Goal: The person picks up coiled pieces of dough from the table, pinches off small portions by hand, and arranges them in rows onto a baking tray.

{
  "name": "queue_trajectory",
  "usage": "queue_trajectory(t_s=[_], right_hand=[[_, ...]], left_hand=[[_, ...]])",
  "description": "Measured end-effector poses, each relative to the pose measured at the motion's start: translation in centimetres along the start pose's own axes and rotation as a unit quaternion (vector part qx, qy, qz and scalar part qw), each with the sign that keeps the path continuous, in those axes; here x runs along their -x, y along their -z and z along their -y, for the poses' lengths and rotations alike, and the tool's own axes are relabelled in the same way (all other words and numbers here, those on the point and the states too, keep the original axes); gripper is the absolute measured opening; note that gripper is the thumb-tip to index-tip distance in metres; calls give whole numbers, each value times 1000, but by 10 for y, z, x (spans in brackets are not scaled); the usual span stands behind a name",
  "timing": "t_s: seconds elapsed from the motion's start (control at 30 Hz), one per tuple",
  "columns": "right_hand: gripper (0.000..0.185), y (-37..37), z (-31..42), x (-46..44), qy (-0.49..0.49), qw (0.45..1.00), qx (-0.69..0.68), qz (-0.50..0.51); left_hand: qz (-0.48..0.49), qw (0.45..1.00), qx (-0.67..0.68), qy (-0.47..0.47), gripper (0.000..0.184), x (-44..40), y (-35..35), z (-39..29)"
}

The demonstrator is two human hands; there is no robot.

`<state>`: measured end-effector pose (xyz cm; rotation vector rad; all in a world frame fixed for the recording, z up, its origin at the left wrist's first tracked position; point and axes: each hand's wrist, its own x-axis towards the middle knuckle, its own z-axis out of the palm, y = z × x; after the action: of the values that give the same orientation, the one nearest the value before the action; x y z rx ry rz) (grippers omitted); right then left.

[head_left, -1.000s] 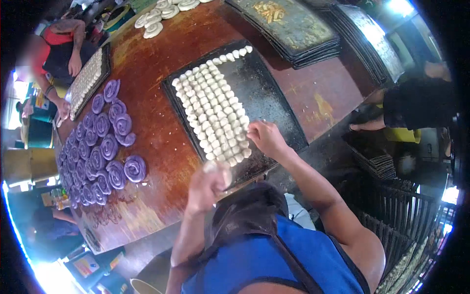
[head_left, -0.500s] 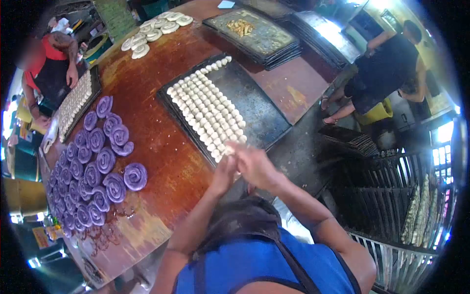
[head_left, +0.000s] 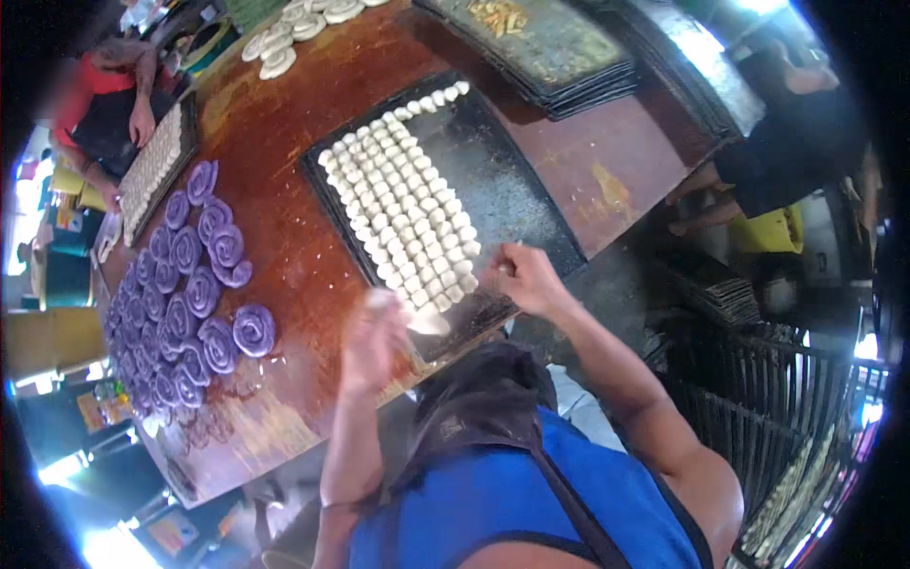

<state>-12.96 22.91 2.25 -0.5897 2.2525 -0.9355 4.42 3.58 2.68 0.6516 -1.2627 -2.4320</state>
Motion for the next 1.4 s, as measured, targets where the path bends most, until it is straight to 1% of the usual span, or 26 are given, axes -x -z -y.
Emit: queue_trajectory(t_s=[0.03, 0.1, 0.2, 0.23, 0.27, 0.33, 0.37, 0.43, 0.47, 0.5, 0.57, 0.6, 0.67, 0.73, 0.8, 0.83, 0.93, 1.0, 1.03, 1.1, 1.13, 1.17, 1.2, 1.27, 1.33, 1.4], right_hand=[[14, -2, -14, -13, 1, 1000, -6, 11], [11, -14, -39, -37, 269, 961, 16, -66], [14, -34, -49, -54, 214, 975, 26, -57], [23, -36, -36, -51, 180, 979, 64, -66], [23, -32, -24, -42, 182, 978, 67, -72], [31, -14, 22, -7, 73, 995, 73, -18], [32, -21, 30, 17, 156, 980, 56, -107], [33, -22, 68, 77, 278, 958, -11, -64], [31, -29, 71, 95, 322, 944, 65, 23], [30, -40, 70, 108, 323, 945, 55, 19], [30, -54, 74, 111, 324, 944, 52, 9], [32, -57, 82, 105, 255, 964, 15, -72], [34, -71, 80, 102, 184, 970, -15, -157], [33, -79, 64, 100, 281, 929, 79, -227], [31, -70, 66, 99, 311, 909, 98, -259], [26, -62, 77, 97, 263, 922, 129, -252], [20, -56, 71, 71, 209, 944, 181, -181], [20, -40, 57, 54, 216, 975, -58, -5], [19, -31, 40, 48, 178, 967, -167, 76], [17, -15, 4, 30, 163, 977, -128, 53], [16, -8, -2, 19, 151, 985, -80, 16], [12, -1, -4, 6, 53, 998, -13, 13], [12, -1, -13, -3, 54, 998, -17, 24], [13, -8, -35, -21, 256, 966, 23, -24], [14, -19, -42, -28, 201, 979, 23, 12], [22, -34, -50, -37, 187, 979, 77, -24]], left_hand=[[48, 988, -132, 69, 16, 15, -19, 11], [140, 940, -241, 194, 15, 30, -31, 12], [67, 968, -180, 161, 15, 23, -11, 11], [34, 991, 0, 132, 18, 13, 0, 24], [40, 991, 0, 129, 18, 6, 7, 35], [-69, 952, -296, 44, 34, -8, -4, 40], [13, 933, -360, -5, 47, 6, -20, 23], [197, 878, -406, -159, 59, 35, -23, 10], [232, 862, -406, -195, 61, 40, -18, 6], [266, 844, -404, -231, 64, 45, -14, 2], [377, 830, -382, -153, 67, 28, 14, 26], [382, 830, -376, -156, 67, 25, 21, 42], [268, 935, -172, 155, 72, 21, 18, 70], [253, 936, -235, 66, 67, 31, -3, 52], [173, 963, -76, 191, 31, 34, -18, 35], [242, 934, -211, 153, 29, 28, -12, 38], [223, 917, -304, 131, 26, 26, -23, 22], [206, 889, -384, 142, 23, 18, -28, -1], [262, 877, -394, -86, 23, 9, -11, 6], [180, 959, -152, -158, 23, -3, 12, 11], [29, 994, 101, -1, 23, -6, 7, 0], [-55, 992, -116, 1, 22, -2, -5, 4], [-66, 991, -119, 4, 22, 5, -15, 9], [59, 972, -184, 132, 21, 22, -23, 17], [46, 979, -166, 112, 19, 21, -14, 23], [-45, 997, 36, 45, 22, 7, 2, 33]])
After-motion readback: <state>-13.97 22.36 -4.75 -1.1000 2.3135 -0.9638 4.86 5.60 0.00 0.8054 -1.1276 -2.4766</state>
